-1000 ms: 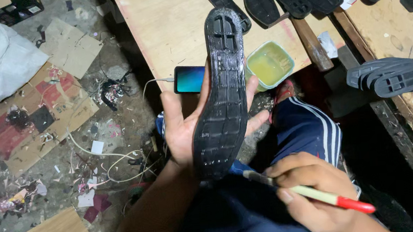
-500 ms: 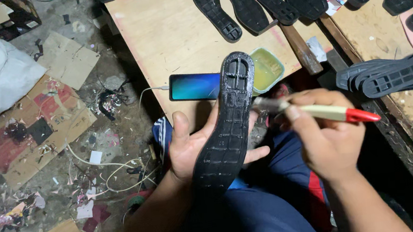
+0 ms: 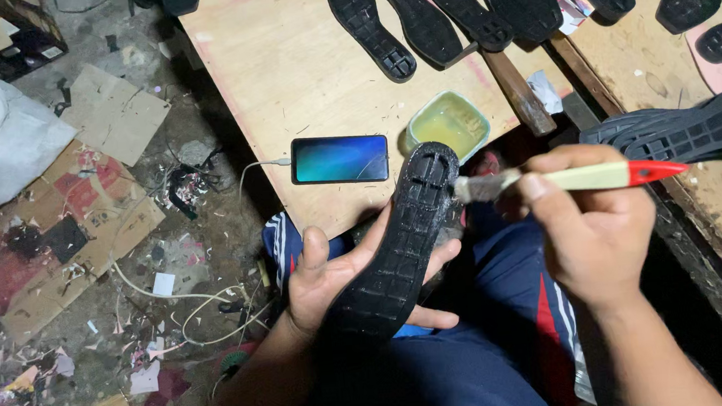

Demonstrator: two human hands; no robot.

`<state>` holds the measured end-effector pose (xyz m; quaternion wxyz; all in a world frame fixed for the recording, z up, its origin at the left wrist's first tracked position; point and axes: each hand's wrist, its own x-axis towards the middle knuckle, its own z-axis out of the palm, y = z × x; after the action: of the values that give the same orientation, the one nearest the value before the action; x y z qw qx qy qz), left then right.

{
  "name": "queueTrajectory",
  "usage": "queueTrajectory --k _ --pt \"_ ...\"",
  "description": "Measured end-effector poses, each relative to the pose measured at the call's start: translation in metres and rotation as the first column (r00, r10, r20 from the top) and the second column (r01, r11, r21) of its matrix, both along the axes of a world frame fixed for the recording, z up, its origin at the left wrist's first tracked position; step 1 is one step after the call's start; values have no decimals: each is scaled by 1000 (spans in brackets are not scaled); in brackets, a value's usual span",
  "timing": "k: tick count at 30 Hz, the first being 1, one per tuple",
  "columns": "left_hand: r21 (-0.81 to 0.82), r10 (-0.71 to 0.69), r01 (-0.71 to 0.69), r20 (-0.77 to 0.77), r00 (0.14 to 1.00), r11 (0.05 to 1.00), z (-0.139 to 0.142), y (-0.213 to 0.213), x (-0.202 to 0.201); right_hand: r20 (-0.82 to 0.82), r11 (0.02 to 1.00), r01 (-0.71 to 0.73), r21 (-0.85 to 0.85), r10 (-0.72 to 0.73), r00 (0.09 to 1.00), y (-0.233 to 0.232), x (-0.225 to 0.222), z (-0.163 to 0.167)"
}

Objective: The person sits on the floor and uses a brush to apply glue from a small container onto the bottom of rubber shoe soles, holding each sole in one hand while brushing. Coated soles are placed on the workbench with other finished soles.

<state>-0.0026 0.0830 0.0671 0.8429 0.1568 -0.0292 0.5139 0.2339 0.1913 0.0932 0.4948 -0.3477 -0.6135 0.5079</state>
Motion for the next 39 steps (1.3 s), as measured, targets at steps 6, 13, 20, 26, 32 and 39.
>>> queueTrajectory --k 6,13,20,26,32,39 --pt "25 -50 50 8 999 998 -3 -2 -4 -4 998 68 19 -68 998 12 -5 10" --pt "-45 -80 79 -9 997 996 -9 -5 -3 73 998 -50 -34 53 996 -9 -20 19" --pt "-12 -52 52 -25 998 999 -14 -6 -5 -141 996 91 -15 -92 986 22 -15 5" --pt "-135 275 -279 -45 960 951 -30 13 -16 -323 952 -43 -303 -60 945 21 18 -39" --pt "-382 426 -677 -559 711 629 -45 61 -61 -277 786 -86 -613 -111 955 29 78 -138" --pt "-214 494 -740 -623 607 638 -66 166 -116 -358 711 -128 -692 -184 915 11 113 -225"
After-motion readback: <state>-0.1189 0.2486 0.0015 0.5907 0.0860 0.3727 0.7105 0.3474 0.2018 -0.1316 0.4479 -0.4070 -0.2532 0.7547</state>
